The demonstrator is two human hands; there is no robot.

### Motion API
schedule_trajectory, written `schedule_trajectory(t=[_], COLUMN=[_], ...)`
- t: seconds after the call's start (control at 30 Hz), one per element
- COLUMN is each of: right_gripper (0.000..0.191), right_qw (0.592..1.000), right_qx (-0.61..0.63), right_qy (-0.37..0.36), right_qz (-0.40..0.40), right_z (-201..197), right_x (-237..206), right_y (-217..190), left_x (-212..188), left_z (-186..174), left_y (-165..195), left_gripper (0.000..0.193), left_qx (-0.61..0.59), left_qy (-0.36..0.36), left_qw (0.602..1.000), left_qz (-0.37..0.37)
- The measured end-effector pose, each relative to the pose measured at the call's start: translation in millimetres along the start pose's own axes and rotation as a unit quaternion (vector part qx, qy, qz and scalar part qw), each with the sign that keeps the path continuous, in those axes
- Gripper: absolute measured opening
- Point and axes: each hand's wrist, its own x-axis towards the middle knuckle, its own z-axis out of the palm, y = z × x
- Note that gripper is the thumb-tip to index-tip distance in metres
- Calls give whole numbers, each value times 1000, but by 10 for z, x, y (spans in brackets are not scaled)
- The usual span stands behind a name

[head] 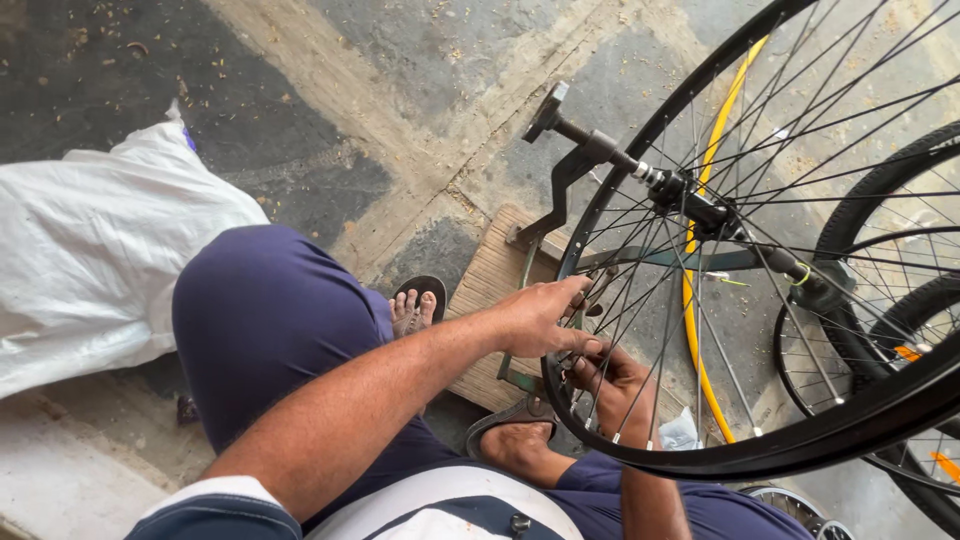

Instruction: The person sits on the floor and uses a spoke wrench to adjust the tension of individual spokes on a bicycle wheel mounted in a truing stand. They repeatedly rotate the wheel and tighten or loosen spokes to align the rim.

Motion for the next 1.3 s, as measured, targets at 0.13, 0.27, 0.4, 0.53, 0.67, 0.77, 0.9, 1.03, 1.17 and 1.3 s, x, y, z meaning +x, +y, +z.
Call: schedule_trajectory(t=[0.13, 0.27, 0.4, 0.53, 0.67, 0.77, 0.9, 1.03, 1.17, 1.3], right_gripper=[28, 29, 28, 25, 19, 19, 23, 24, 29, 29], right_qw=[1000, 999, 996, 997, 986, 994, 983, 990, 996, 999], right_qx=[19, 24, 38, -63, -144, -70, -167, -37, 58, -30], right_qy=[8, 5, -75, -24, 79, 73, 79, 123, 29, 23], right_qz=[0, 26, 27, 26, 31, 41, 4, -52, -57, 6], right_z=[17, 0, -28, 122, 380, 434, 305, 132, -23, 23], right_x=[-29, -19, -2, 7, -50, -83, -196, -205, -58, -25], right_y=[-9, -22, -97, -221, -346, -422, -370, -175, -65, 10], left_x=[4, 22, 31, 23, 22, 29, 27, -5, -23, -83], left_z=[17, 24, 29, 25, 6, 3, 14, 8, 12, 123], left_y=[-19, -39, -48, -47, -46, -44, -40, -43, -32, -3], left_gripper=[101, 99, 99, 99, 103, 103, 101, 99, 68, 32], left_qx=[-2, 17, 8, 12, -4, -14, 11, -5, -128, 3], left_qy=[0, -10, -11, -11, -20, -16, -9, -6, 16, 61], left_qw=[1000, 1000, 1000, 1000, 1000, 1000, 1000, 1000, 991, 998], left_qz=[1, -6, -4, -2, -15, -7, 5, 4, -44, 4])
